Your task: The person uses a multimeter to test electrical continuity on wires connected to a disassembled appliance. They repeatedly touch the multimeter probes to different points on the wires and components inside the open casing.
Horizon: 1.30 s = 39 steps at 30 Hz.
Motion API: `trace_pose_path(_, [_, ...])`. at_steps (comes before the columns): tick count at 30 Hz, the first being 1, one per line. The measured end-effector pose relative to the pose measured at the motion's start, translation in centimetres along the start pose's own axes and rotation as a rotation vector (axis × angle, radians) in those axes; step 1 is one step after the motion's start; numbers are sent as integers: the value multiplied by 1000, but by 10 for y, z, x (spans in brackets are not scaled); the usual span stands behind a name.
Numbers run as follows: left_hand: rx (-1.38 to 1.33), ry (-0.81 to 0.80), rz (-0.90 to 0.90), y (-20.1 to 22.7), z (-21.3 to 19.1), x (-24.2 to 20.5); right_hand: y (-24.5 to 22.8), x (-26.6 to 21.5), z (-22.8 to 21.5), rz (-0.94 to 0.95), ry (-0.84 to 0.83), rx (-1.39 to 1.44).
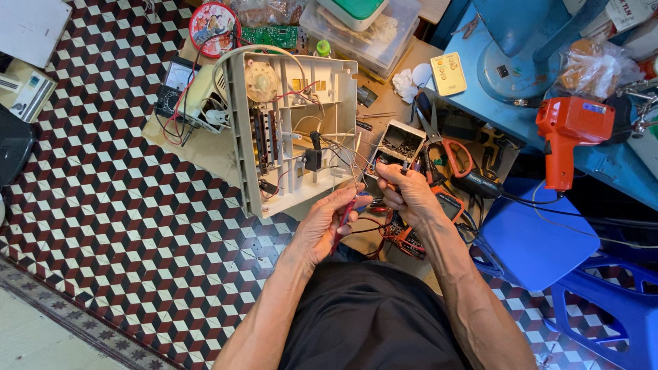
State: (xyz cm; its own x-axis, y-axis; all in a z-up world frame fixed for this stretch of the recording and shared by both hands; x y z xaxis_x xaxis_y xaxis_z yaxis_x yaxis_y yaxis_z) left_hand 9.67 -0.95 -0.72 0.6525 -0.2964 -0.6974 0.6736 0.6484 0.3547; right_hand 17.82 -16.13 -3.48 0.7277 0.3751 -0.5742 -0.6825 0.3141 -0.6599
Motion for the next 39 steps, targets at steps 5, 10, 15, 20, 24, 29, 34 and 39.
trace_pose_path(5, [-3,0,16,-1,-4,2,1,2,-1,-11,8,10])
trace_pose_path(10, [-5,-2,91,1,-7,8,1,-3,-13,-101,153,121])
trace_pose_path(15, [-6,21,128,6,-5,5,12,-6,-46,-181,363,272])
trace_pose_path(20, [49,45,204,10,-2,3,20,-1,-54,-228,321,141])
trace_pose_path(24, [173,83,247,15,-4,1,20,-3,-34,-184,240,125])
trace_pose_path(29, [228,71,231,14,-6,2,22,-11,-15,-165,199,98])
trace_pose_path(34, [254,53,206,17,-3,-1,22,-32,-12,-139,266,15])
trace_pose_path(39, [298,60,149,19,0,-4,32,-75,-44,-230,510,216])
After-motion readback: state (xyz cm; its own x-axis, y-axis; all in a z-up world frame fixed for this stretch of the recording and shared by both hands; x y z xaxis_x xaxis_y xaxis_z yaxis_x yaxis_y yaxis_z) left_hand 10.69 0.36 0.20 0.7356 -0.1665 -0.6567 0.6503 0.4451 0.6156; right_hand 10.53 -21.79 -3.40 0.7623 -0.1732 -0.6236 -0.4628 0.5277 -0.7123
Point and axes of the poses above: each hand's wrist, its own x-axis towards the middle knuckle, its own z-axis out of the palm, y = z × x, the point moved 7 cm from there along x, towards the middle knuckle, and after that the axes turned 4 degrees about -z, right-handed, at the moved point
